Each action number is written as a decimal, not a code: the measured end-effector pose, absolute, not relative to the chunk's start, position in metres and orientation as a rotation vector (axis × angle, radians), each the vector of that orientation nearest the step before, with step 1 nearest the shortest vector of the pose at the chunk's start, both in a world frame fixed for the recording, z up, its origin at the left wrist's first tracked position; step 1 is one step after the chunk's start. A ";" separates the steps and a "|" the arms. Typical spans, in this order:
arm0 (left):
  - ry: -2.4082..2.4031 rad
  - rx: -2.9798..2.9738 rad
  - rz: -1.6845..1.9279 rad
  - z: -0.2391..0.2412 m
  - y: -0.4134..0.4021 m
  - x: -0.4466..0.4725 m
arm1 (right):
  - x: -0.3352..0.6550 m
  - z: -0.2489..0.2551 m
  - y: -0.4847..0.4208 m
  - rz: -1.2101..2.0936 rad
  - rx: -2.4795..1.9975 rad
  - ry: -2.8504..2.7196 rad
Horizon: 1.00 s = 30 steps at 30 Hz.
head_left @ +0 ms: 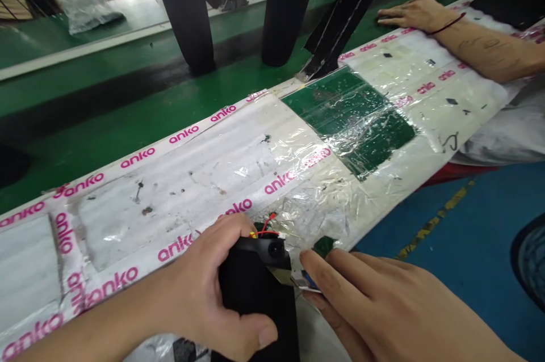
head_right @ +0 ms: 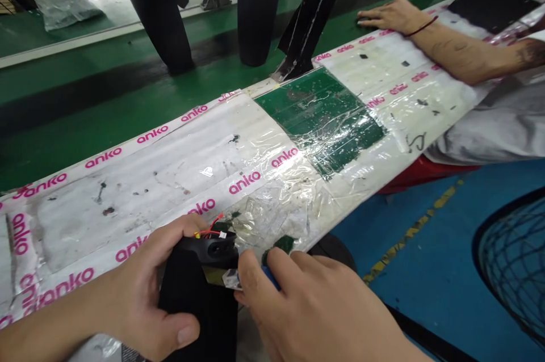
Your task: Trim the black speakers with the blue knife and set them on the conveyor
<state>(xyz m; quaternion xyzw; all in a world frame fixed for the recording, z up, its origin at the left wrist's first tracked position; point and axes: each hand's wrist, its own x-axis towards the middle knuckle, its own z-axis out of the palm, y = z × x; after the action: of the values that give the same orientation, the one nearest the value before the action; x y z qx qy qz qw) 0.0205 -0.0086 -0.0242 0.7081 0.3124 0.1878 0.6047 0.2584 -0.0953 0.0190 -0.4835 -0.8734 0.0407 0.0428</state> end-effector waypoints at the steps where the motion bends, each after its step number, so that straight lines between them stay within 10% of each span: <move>1: 0.717 1.642 0.447 -0.025 -0.009 0.020 | 0.259 0.020 -0.095 0.137 -1.480 -2.676; 30: 0.602 1.420 0.313 -0.032 -0.005 0.010 | 0.263 0.003 -0.093 0.145 -1.531 -2.544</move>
<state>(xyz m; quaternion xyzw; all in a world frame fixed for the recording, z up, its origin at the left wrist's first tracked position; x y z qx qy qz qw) 0.0103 -0.0051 -0.0325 0.6392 0.2708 0.1407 0.7059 0.2627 -0.0931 0.0028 -0.5132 -0.8527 0.0484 0.0843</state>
